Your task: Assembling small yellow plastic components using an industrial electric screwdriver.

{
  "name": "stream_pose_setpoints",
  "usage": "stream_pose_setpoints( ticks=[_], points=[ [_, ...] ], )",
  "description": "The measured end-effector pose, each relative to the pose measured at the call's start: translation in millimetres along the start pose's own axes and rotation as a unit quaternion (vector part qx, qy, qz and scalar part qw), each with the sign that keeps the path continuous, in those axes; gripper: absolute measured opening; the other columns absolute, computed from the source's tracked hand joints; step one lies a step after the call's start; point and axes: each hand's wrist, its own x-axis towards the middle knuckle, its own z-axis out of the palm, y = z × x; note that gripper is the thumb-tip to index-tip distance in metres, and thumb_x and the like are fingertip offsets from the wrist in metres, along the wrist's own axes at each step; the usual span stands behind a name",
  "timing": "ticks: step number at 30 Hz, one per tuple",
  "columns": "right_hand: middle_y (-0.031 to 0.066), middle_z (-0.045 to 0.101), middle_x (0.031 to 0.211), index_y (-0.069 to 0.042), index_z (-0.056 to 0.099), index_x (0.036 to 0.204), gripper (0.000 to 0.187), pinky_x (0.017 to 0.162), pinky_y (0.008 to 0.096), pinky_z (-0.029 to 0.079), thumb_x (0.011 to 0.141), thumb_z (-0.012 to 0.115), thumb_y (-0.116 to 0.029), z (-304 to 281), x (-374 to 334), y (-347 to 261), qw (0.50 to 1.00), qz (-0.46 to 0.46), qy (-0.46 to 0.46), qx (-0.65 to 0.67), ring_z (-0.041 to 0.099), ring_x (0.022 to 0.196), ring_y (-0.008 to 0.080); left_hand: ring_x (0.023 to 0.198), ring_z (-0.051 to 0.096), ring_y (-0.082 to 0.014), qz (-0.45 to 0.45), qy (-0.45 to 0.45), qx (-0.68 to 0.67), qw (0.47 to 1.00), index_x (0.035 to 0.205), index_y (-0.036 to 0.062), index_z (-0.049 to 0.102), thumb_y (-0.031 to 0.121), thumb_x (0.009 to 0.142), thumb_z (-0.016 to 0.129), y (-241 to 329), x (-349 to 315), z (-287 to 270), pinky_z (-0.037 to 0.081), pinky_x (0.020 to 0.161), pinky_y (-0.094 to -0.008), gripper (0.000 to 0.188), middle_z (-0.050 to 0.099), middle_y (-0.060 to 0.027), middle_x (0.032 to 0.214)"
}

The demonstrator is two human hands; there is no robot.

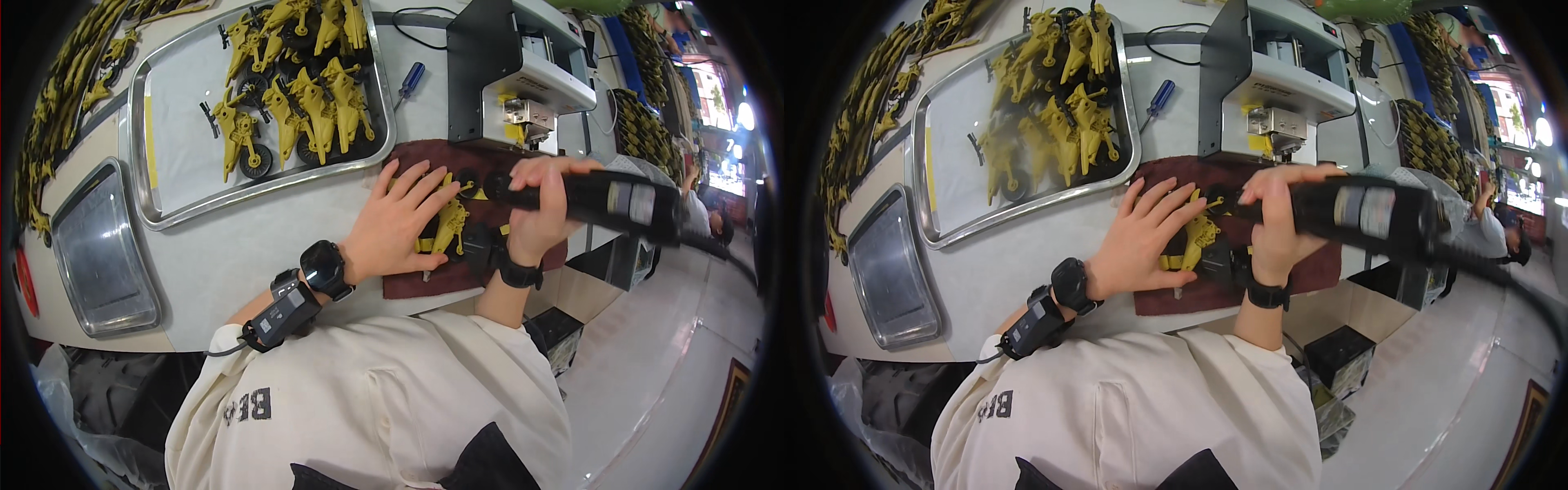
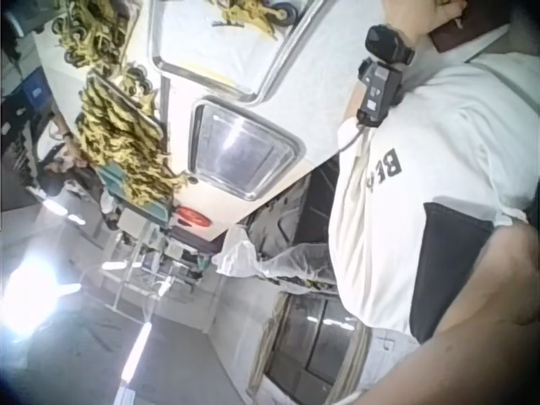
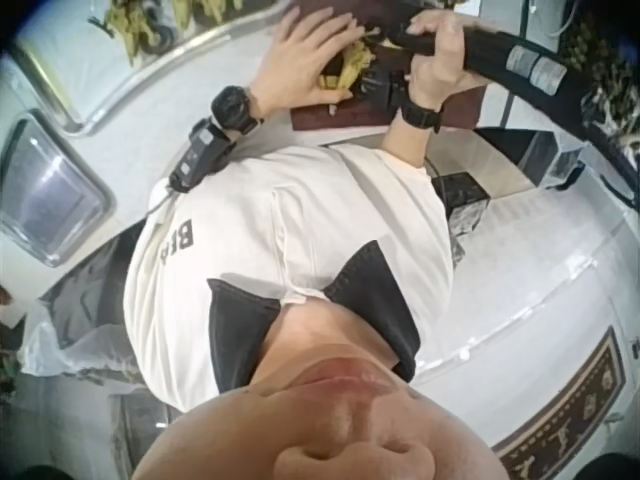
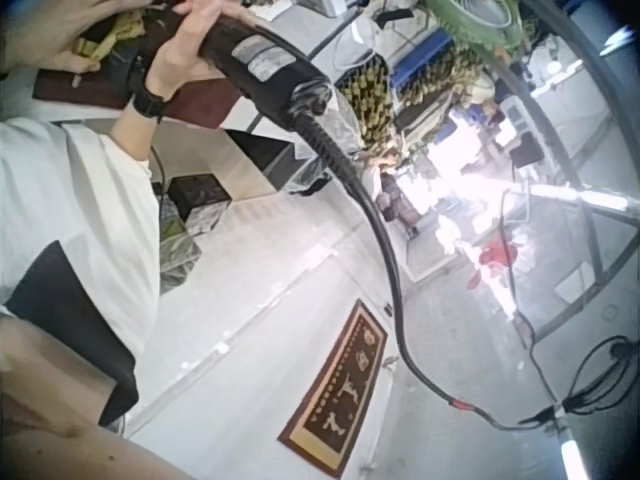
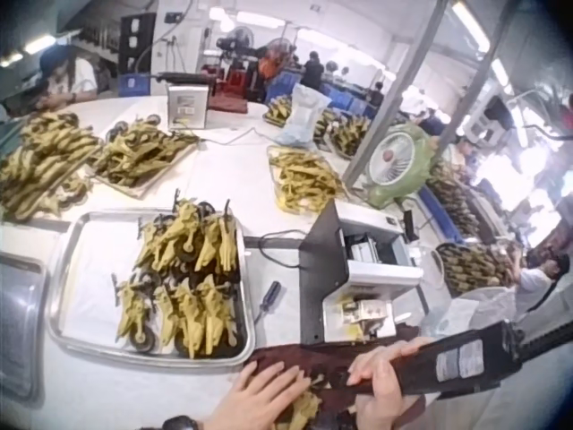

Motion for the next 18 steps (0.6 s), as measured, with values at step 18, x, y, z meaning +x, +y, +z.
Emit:
stream_pose_setpoints(
  ticks=[18],
  points=[
    [0.0093, 0.049, 0.062, 0.004, 0.02, 0.129, 0.062, 0.048, 0.0316, 0.045, 0.079, 0.055, -0.006, -1.1, -29.2, -45.4, 0.999, -0.042, 0.01, 0.001, 0.048, 0.046, 0.0171, 0.127, 0.03, -0.0324, 0.021, 0.016, 0.006, 1.0, 0.137, 0.0091, 0.032, 0.042, 0.065, 0.069, 0.4, -1.4, 2.9, 0.017, 0.107, -0.0477, 0.088, 0.032, -0.0119, 0.141]
  ],
)
